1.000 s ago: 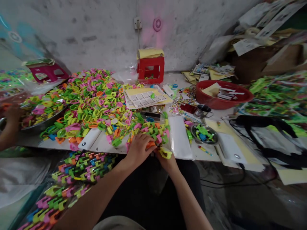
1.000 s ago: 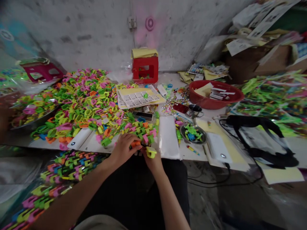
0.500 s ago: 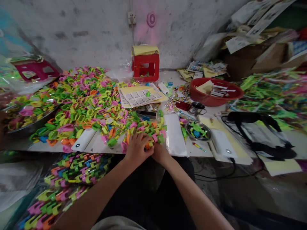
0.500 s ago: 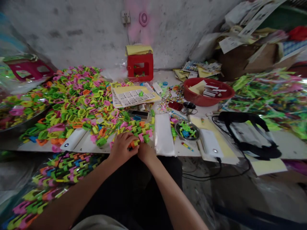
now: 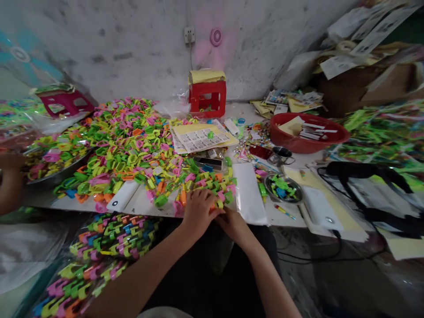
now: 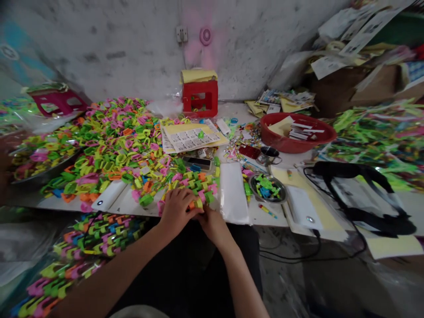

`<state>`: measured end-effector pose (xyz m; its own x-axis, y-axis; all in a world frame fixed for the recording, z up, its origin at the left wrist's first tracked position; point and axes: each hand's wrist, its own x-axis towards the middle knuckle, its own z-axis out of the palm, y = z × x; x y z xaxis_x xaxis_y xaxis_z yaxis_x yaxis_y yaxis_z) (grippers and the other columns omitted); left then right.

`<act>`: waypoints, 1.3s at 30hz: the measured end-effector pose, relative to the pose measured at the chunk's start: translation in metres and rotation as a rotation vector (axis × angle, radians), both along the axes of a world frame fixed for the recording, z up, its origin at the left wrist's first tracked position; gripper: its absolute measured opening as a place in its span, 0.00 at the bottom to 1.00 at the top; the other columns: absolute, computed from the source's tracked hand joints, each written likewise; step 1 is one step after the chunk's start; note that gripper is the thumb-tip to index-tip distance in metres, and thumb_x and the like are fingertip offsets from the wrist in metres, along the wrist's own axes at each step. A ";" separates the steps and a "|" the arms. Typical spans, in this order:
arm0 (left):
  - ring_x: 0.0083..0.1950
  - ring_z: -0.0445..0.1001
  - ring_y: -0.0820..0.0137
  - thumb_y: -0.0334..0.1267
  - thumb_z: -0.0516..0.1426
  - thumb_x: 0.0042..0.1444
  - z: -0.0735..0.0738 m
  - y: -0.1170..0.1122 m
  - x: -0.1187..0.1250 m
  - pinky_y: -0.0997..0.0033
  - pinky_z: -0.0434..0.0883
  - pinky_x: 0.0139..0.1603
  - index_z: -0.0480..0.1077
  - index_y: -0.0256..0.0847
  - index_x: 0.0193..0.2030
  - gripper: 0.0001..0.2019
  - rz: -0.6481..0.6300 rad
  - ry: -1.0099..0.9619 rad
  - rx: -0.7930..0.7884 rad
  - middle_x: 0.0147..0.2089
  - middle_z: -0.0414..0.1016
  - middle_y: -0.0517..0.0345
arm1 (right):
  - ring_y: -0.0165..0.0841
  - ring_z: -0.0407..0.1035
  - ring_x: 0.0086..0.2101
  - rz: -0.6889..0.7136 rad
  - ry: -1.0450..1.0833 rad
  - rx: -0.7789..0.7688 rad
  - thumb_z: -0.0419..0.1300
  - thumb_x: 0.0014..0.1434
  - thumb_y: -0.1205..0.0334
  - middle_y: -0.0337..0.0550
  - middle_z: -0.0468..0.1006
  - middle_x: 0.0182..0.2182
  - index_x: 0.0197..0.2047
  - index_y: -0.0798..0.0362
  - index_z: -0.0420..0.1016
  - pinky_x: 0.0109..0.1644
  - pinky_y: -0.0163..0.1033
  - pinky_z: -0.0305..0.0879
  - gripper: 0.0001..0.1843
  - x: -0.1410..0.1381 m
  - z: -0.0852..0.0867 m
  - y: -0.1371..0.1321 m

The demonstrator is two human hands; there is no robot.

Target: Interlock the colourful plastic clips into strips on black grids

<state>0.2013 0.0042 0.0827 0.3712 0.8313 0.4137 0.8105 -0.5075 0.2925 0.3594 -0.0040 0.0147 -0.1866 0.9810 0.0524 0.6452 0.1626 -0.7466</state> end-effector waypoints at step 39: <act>0.61 0.64 0.62 0.36 0.55 0.60 0.040 -0.012 -0.038 0.54 0.60 0.63 0.68 0.48 0.54 0.15 -0.294 -0.036 -0.121 0.59 0.68 0.55 | 0.30 0.63 0.18 -0.404 0.647 -0.175 0.59 0.53 0.41 0.36 0.70 0.19 0.35 0.52 0.68 0.20 0.34 0.59 0.21 0.003 -0.004 -0.021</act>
